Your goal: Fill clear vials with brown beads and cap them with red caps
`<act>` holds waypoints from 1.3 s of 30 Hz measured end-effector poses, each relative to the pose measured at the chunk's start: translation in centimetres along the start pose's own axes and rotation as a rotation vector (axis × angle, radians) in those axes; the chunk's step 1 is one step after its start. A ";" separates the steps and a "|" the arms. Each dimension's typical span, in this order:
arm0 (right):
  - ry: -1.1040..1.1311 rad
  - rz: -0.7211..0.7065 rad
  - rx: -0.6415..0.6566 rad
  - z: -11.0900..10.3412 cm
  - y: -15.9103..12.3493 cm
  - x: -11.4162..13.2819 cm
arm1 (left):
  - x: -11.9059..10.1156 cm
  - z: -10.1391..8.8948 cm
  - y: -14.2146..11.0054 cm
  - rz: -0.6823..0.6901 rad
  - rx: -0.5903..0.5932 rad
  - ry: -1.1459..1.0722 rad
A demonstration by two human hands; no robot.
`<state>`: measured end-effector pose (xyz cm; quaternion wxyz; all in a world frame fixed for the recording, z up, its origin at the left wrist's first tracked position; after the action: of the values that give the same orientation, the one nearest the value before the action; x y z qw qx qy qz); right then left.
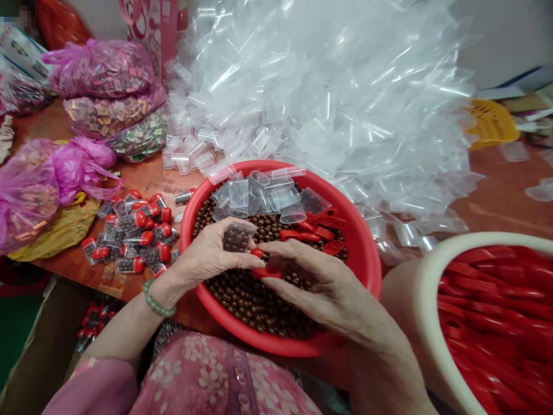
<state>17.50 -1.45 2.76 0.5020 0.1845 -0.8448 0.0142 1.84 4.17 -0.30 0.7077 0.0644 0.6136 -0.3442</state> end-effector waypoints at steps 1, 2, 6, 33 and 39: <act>0.012 -0.014 -0.020 0.1 0.2 0.1 | 0.1 0.0 0.0 -0.005 0.009 -0.007; 0.025 -0.029 -0.036 0.2 0.3 0.3 | 0.2 0.0 0.1 -0.009 0.015 -0.016; 0.053 -0.052 -0.049 1.1 0.8 0.8 | 0.3 0.0 0.1 -0.005 0.012 -0.029; 0.628 0.234 -0.735 0.0 -1.1 -2.4 | -0.2 0.6 -0.4 0.073 0.234 -0.394; 0.703 0.239 -0.746 -0.4 -0.7 -2.7 | -0.9 1.6 -1.1 0.162 0.264 -0.200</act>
<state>19.21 -1.23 0.54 0.7816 -0.1205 -0.5882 -0.1693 2.56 2.89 1.22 0.7761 0.1711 0.4824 -0.3684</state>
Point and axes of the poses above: each hand's wrist, its own y-axis towards the middle knuckle, its own z-axis out of the palm, x = y × z, the point moved 4 cm from there along y, towards the middle knuckle, and after that the axes turned 8 degrees about y, right-handed, at the moved point
